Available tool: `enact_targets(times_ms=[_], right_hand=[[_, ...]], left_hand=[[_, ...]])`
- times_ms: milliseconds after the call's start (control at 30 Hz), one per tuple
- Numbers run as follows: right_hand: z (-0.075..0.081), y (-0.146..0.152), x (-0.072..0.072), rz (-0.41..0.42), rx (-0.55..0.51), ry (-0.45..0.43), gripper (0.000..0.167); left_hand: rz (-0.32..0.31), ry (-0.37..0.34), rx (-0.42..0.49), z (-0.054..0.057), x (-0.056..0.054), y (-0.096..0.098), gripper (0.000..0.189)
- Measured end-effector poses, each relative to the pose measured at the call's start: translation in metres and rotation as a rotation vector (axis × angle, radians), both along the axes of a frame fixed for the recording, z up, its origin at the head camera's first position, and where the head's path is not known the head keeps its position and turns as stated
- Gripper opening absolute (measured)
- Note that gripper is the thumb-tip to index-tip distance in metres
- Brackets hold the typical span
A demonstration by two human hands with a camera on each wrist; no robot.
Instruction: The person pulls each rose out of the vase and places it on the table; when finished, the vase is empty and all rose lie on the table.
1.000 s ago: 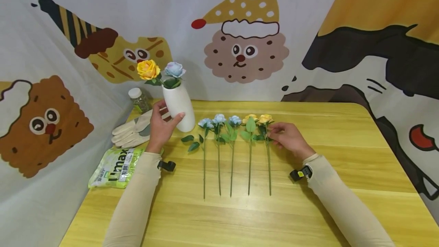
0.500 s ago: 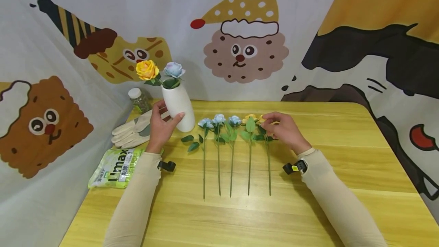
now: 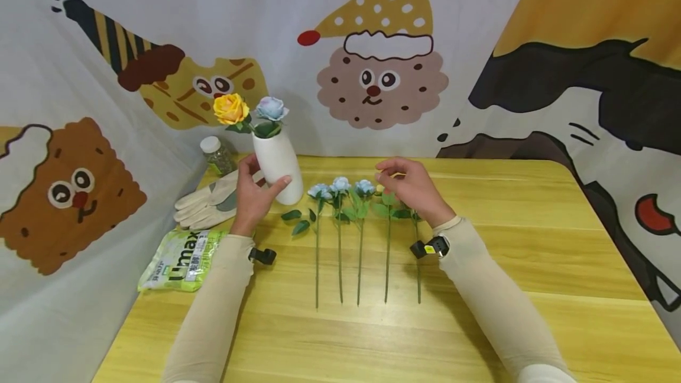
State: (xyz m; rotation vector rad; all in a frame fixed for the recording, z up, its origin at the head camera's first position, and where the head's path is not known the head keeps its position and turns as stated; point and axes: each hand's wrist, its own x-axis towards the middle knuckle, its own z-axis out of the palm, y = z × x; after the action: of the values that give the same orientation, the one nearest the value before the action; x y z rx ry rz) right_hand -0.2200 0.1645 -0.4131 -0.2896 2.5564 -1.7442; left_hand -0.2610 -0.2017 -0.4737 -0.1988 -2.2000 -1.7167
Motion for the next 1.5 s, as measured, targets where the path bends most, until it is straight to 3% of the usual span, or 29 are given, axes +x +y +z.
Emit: enact_targets(times_ms=[333,767,1033,1233,1500], right_hand=[[0.023,-0.041,-0.007,0.037,-0.089,0.030,0.021],[0.056,-0.109,-0.015,0.080,-0.123,0.162,0.016],[0.073,-0.155,-0.021,0.119,-0.073,0.273,0.020],[0.085,-0.183,-0.027,0.160,-0.026,0.272,0.027],[0.091,-0.207,-0.034,0.122,0.047,0.281,0.036]], left_hand=[[0.013,-0.013,-0.027,0.002,-0.004,0.001,0.086],[-0.010,-0.020,-0.041,0.001,-0.001,0.000,0.086],[-0.030,-0.040,-0.040,0.001,-0.001,0.000,0.084],[-0.025,-0.071,-0.060,0.006,0.001,0.001,0.082],[-0.025,-0.069,-0.083,0.010,0.004,0.001,0.083]])
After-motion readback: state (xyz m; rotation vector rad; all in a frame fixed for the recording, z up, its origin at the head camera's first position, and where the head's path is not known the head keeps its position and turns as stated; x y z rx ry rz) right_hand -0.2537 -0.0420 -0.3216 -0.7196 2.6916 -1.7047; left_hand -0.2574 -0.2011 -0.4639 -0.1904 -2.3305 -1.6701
